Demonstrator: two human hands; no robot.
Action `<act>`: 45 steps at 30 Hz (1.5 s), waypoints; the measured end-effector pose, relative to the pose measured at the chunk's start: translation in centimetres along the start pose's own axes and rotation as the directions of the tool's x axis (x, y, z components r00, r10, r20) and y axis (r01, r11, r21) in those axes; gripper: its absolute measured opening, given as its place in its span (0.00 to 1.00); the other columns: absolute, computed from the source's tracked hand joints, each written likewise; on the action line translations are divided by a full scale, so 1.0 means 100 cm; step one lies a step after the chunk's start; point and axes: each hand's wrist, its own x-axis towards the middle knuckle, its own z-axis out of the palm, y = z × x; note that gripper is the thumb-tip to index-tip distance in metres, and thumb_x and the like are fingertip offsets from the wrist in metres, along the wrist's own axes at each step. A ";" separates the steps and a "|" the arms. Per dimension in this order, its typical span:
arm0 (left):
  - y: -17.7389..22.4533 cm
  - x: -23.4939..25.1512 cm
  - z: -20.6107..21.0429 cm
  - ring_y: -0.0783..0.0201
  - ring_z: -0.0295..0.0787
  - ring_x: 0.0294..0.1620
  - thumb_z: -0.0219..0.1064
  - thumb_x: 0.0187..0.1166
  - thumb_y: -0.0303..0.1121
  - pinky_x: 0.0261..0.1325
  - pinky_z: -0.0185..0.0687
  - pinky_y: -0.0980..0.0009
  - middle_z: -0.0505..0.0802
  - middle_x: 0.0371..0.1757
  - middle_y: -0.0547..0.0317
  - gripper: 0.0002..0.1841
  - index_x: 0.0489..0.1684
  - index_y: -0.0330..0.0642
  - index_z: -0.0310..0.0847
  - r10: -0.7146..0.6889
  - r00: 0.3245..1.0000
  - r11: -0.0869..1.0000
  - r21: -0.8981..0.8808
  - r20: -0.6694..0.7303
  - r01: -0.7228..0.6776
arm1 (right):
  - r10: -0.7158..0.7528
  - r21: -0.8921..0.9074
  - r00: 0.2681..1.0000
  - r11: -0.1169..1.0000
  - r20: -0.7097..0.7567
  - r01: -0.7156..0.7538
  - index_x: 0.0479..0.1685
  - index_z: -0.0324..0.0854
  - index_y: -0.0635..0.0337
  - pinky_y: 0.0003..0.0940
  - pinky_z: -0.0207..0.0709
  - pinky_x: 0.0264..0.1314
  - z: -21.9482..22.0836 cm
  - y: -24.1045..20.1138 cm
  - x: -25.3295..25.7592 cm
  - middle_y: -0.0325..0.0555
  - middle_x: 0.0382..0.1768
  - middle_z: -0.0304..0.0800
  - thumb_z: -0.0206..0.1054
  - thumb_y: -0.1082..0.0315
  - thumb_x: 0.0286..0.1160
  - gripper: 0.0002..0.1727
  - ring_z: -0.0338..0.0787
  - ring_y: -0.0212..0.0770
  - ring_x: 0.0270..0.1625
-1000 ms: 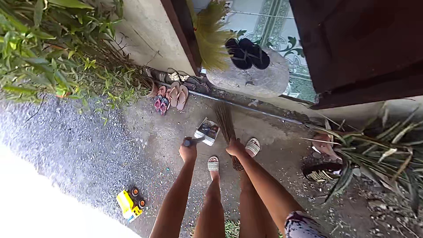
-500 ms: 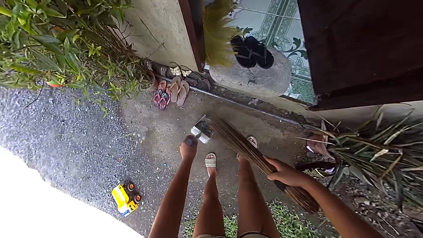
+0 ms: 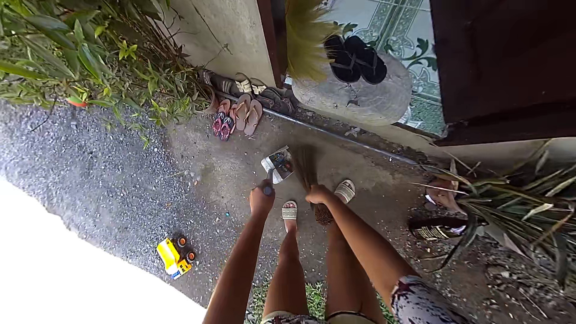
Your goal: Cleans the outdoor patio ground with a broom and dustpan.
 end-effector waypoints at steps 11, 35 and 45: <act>-0.001 0.011 0.010 0.44 0.90 0.64 0.65 0.79 0.27 0.71 0.78 0.46 0.93 0.61 0.40 0.19 0.68 0.38 0.85 0.139 0.990 0.990 -0.042 0.029 -0.137 | -0.184 -0.162 0.968 0.964 0.171 0.212 0.91 0.53 0.68 0.63 0.61 0.84 0.004 0.040 -0.003 0.70 0.81 0.68 0.74 0.64 0.74 0.47 0.69 0.64 0.85; -0.005 0.016 -0.014 0.47 0.84 0.74 0.69 0.71 0.19 0.79 0.73 0.54 0.89 0.69 0.36 0.18 0.61 0.28 0.86 0.269 0.957 0.919 -0.269 -0.112 -0.289 | -0.028 0.810 0.984 0.563 -0.177 0.162 0.85 0.59 0.68 0.36 0.87 0.50 0.047 0.210 -0.217 0.54 0.56 0.86 0.62 0.74 0.68 0.38 0.92 0.39 0.46; 0.057 0.025 -0.001 0.47 0.86 0.72 0.68 0.75 0.21 0.78 0.74 0.53 0.89 0.69 0.38 0.19 0.66 0.31 0.85 0.267 0.964 0.946 -0.190 0.001 -0.262 | 0.046 0.989 0.988 0.003 -0.149 0.149 0.66 0.66 0.51 0.27 0.84 0.23 -0.067 0.230 -0.159 0.45 0.32 0.88 0.45 0.65 0.80 0.18 0.90 0.37 0.26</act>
